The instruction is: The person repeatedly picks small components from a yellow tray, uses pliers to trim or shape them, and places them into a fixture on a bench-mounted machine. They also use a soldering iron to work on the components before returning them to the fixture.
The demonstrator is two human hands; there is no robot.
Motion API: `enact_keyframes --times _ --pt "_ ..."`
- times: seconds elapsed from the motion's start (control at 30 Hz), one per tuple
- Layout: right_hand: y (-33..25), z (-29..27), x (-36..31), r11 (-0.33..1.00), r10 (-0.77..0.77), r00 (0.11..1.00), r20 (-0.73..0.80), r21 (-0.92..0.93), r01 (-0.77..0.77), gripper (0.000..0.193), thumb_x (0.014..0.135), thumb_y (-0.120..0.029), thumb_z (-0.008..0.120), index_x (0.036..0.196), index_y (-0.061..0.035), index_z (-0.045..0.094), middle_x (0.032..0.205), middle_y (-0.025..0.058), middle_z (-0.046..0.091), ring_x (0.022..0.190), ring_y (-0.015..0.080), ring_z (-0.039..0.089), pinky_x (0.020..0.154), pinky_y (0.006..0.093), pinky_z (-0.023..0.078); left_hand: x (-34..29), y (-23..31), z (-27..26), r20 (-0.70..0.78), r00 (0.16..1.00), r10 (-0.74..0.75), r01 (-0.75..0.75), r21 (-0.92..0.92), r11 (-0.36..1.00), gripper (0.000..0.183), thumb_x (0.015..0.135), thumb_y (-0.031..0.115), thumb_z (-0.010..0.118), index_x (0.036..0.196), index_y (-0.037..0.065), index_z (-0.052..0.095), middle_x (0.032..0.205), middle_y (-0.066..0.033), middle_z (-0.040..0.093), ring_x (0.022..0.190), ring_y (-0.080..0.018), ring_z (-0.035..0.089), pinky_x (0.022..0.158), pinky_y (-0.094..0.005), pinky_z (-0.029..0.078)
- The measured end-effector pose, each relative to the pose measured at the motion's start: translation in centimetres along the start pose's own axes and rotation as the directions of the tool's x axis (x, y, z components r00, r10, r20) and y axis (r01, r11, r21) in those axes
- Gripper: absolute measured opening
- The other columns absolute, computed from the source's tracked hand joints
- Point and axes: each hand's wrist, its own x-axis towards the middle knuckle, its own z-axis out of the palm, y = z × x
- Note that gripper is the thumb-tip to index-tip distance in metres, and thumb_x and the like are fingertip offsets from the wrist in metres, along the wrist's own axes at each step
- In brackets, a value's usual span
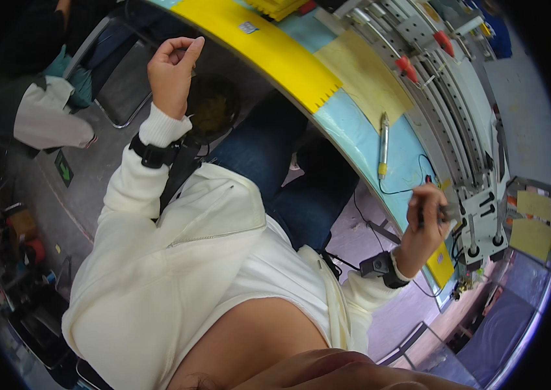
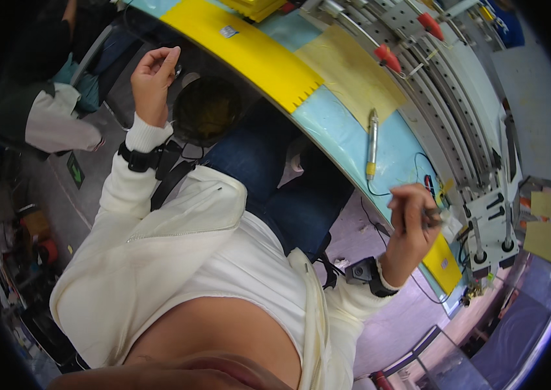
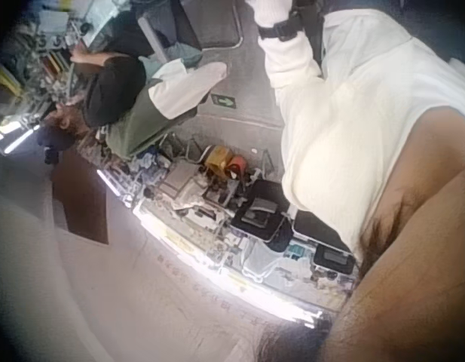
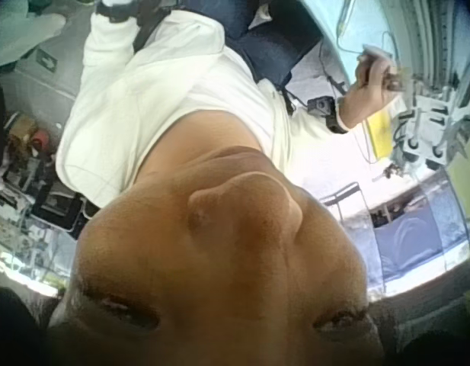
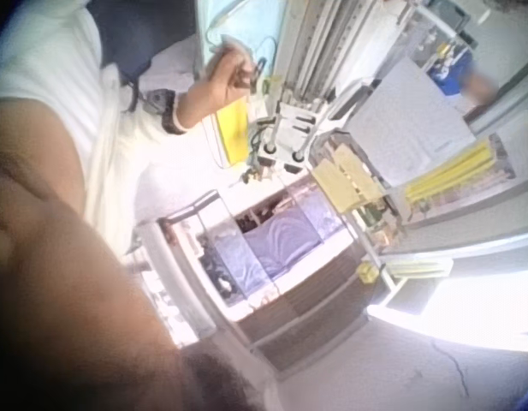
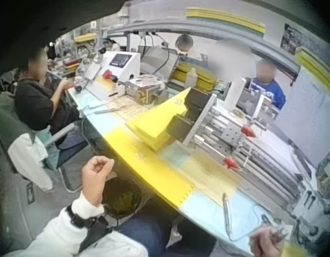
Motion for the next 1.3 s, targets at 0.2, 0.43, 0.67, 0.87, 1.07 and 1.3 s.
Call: enact_keyframes --times 0.2,0.43,0.67,0.87,1.07,1.3 --pt "2.8 2.9 3.4 0.688 -0.076 0.995 -0.068 -0.726 0.003 0.019 0.089 -0.016 0.073 0.102 -0.0022 0.071 0.08 0.0087 0.063 0.069 0.0175 0.055 0.063 0.0292 0.043 -4.0 6.5 9.3 0.395 0.912 0.112 -0.024 -0.222 0.975 0.015 0.091 0.01 0.074 0.102 0.003 0.068 0.085 -0.0014 0.067 0.071 -0.0064 0.058 0.064 -0.0182 0.045" --pt "5.7 4.7 5.6 0.294 -0.146 0.986 -0.078 -0.955 -0.032 0.037 0.086 -0.031 0.075 0.102 -0.0017 0.06 0.096 0.0176 0.061 0.075 0.0385 0.066 0.064 0.0458 0.052 -5.9 6.6 14.6 0.549 0.834 0.045 0.136 -0.284 0.949 0.012 0.09 0.008 0.073 0.1 0.003 0.068 0.08 0.0016 0.063 0.066 -0.0036 0.054 0.059 -0.0192 0.042" --pt "7.2 4.6 6.7 0.265 0.037 0.992 -0.122 -0.956 -0.127 0.037 0.088 -0.034 0.072 0.101 -0.0013 0.06 0.098 0.0189 0.063 0.077 0.0406 0.066 0.066 0.0473 0.051 -6.1 6.6 16.2 0.636 0.771 -0.011 0.208 -0.236 0.949 0.01 0.09 0.005 0.071 0.099 0.002 0.066 0.088 0.0009 0.062 0.068 -0.0046 0.054 0.062 -0.0198 0.043" --pt "6.0 3.9 5.5 0.516 -0.118 0.988 -0.1 -0.856 -0.025 0.026 0.089 -0.025 0.073 0.097 -0.0039 0.059 0.085 0.0148 0.07 0.075 0.0374 0.068 0.063 0.0443 0.051 -6.5 5.8 16.3 0.666 0.746 0.011 0.217 -0.259 0.941 0.009 0.09 0.005 0.07 0.098 0.002 0.066 0.089 0.0007 0.061 0.07 -0.005 0.054 0.064 -0.0195 0.044" --pt "4.5 4.1 4.7 0.635 -0.195 0.978 -0.08 -0.77 0.064 0.028 0.091 -0.024 0.072 0.109 -0.0042 0.063 0.079 0.0143 0.068 0.066 0.0349 0.065 0.058 0.0396 0.048 -6.9 5.2 16.4 0.707 0.707 -0.013 0.27 -0.254 0.929 0.01 0.092 0.004 0.069 0.101 0.001 0.065 0.09 -0.0003 0.063 0.07 -0.0058 0.055 0.064 -0.0201 0.045" --pt "4.9 4.7 4.7 0.723 -0.185 0.977 -0.105 -0.688 0.063 0.028 0.091 -0.021 0.074 0.11 -0.0027 0.064 0.073 0.0132 0.065 0.06 0.0306 0.06 0.056 0.0351 0.046 -7.1 4.9 16.4 0.712 0.702 -0.018 0.253 -0.226 0.941 0.011 0.092 0.003 0.068 0.102 0.0 0.064 0.089 -0.0005 0.063 0.07 -0.0058 0.055 0.064 -0.0203 0.045"
